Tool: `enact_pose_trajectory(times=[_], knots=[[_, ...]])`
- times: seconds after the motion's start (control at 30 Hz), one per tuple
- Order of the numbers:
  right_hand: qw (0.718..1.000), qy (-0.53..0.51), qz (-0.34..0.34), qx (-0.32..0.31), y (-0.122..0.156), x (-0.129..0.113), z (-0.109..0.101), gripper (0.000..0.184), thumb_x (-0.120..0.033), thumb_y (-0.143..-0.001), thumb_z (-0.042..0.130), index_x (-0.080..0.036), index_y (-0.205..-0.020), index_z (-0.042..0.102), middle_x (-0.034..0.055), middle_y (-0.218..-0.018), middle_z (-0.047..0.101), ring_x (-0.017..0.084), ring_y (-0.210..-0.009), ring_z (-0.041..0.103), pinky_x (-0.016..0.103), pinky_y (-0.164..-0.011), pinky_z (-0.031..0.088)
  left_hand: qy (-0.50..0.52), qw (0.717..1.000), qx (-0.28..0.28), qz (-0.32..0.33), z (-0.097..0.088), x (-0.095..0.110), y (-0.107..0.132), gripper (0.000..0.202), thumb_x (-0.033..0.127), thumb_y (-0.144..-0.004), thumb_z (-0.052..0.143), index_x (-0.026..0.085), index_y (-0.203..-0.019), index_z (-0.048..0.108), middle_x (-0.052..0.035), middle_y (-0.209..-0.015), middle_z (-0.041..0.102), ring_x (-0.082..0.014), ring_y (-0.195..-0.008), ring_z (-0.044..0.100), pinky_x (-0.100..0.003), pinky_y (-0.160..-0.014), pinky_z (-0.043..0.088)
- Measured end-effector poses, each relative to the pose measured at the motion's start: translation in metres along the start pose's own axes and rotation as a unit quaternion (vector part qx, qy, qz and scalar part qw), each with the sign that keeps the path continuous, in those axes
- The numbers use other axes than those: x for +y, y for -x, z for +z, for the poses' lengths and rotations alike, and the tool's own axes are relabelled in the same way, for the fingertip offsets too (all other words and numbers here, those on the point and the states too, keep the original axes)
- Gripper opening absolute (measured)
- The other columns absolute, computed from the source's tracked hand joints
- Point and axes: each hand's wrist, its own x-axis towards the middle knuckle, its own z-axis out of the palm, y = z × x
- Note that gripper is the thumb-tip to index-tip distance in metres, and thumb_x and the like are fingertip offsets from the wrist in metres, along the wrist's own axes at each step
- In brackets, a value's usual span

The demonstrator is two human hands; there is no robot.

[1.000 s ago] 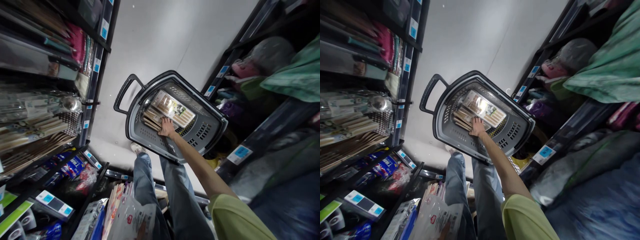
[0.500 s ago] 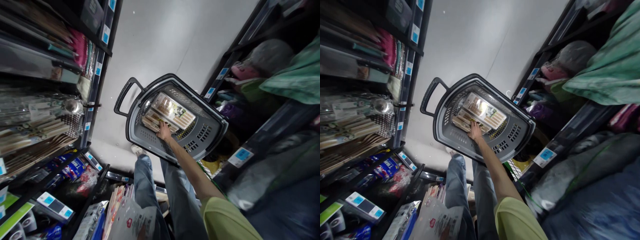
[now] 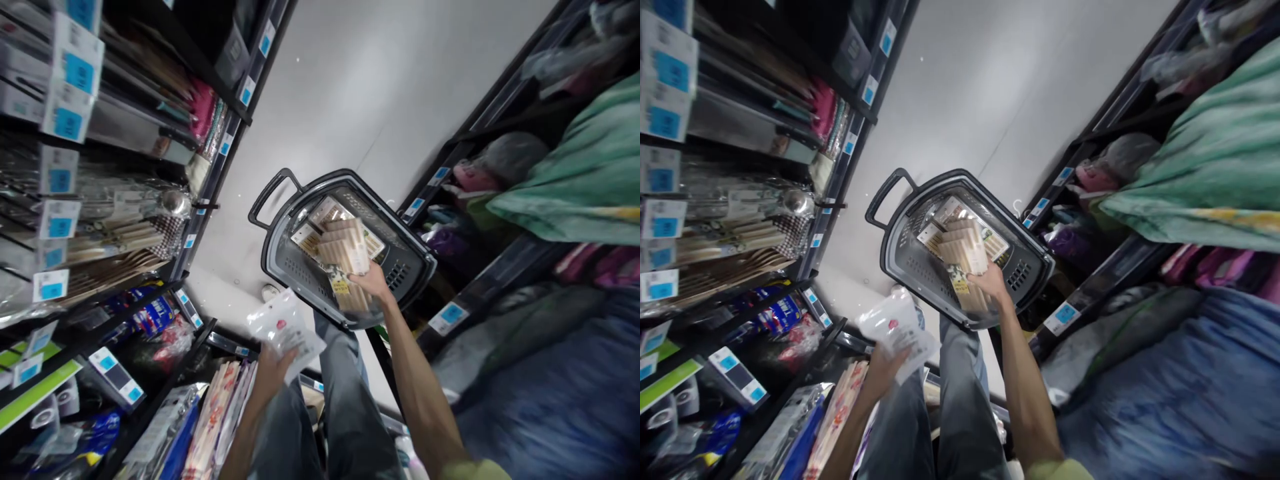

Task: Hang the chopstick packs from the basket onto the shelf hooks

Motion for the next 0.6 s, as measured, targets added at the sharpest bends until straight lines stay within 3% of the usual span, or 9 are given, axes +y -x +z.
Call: enact_pose_trajectory(times=[0.07,0.17,0.27,0.4,0.5,0.57,0.6], knots=[[0.993,-0.097,0.037,0.056,0.026,0.005,-0.021,0.038,-0.033,-0.066,0.069,-0.015,-0.1,0.069,0.0092,-0.093,0.075,0.026,-0.081,0.071,0.036,-0.073,0.057,0.005,0.994,-0.073,0.078,0.029,0.02,-0.037,0.056,0.035,-0.079,0.068,0.008,-0.125,0.052,-0.0193,-0.125,0.067,-0.0303,-0.115,0.064,-0.044,-0.103,0.05],[0.945,-0.274,0.105,0.144,0.053,0.015,-0.037,0.039,-0.033,-0.06,0.076,-0.015,-0.094,0.071,0.0119,-0.096,0.076,0.028,-0.084,0.072,0.039,-0.077,0.057,-0.037,0.982,-0.103,0.152,0.07,0.043,-0.09,0.05,0.028,-0.081,0.068,0.011,-0.125,0.052,-0.0158,-0.126,0.066,-0.0277,-0.116,0.063,-0.042,-0.104,0.048],[0.891,-0.388,0.126,0.2,0.071,0.024,-0.043,0.046,-0.032,-0.056,0.079,-0.014,-0.097,0.07,0.0108,-0.096,0.077,0.029,-0.084,0.072,0.039,-0.077,0.058,-0.046,0.982,-0.09,0.16,0.1,0.052,-0.13,0.049,0.025,-0.082,0.067,0.012,-0.127,0.052,-0.0147,-0.126,0.066,-0.0278,-0.115,0.063,-0.042,-0.103,0.048],[0.835,-0.482,0.137,0.229,0.093,0.024,-0.058,0.056,-0.029,-0.052,0.076,-0.018,-0.106,0.066,0.0041,-0.09,0.076,0.026,-0.078,0.071,0.038,-0.073,0.058,-0.058,0.988,-0.07,0.128,0.118,0.065,-0.165,0.052,0.019,-0.083,0.062,0.006,-0.132,0.049,-0.0219,-0.128,0.063,-0.0338,-0.122,0.059,-0.049,-0.109,0.04],[0.805,-0.531,0.136,0.225,0.114,0.002,-0.076,0.061,-0.03,-0.05,0.072,-0.022,-0.11,0.064,-0.0005,-0.083,0.075,0.025,-0.072,0.069,0.04,-0.071,0.059,-0.057,0.991,-0.058,0.105,0.118,0.082,-0.158,0.071,0.015,-0.073,0.068,0.002,-0.138,0.044,-0.0294,-0.146,0.044,-0.0417,-0.145,0.028,-0.056,-0.12,0.014],[0.786,-0.567,0.103,0.226,0.129,-0.031,-0.086,0.06,-0.03,-0.05,0.068,-0.023,-0.11,0.063,-0.0015,-0.083,0.074,0.024,-0.072,0.069,0.04,-0.072,0.058,-0.03,0.99,-0.08,0.114,0.107,0.094,-0.124,0.074,0.019,-0.069,0.071,0.002,-0.137,0.046,-0.0285,-0.155,0.032,-0.0397,-0.15,0.013,-0.051,-0.122,0.005],[0.775,-0.584,0.08,0.227,0.137,-0.054,-0.091,0.059,-0.03,-0.05,0.067,-0.024,-0.109,0.063,-0.0014,-0.084,0.074,0.023,-0.073,0.068,0.04,-0.074,0.058,-0.007,0.987,-0.104,0.125,0.098,0.099,-0.097,0.071,0.023,-0.069,0.071,0.003,-0.134,0.05,-0.0264,-0.155,0.033,-0.0384,-0.15,0.016,-0.048,-0.123,0.008]])
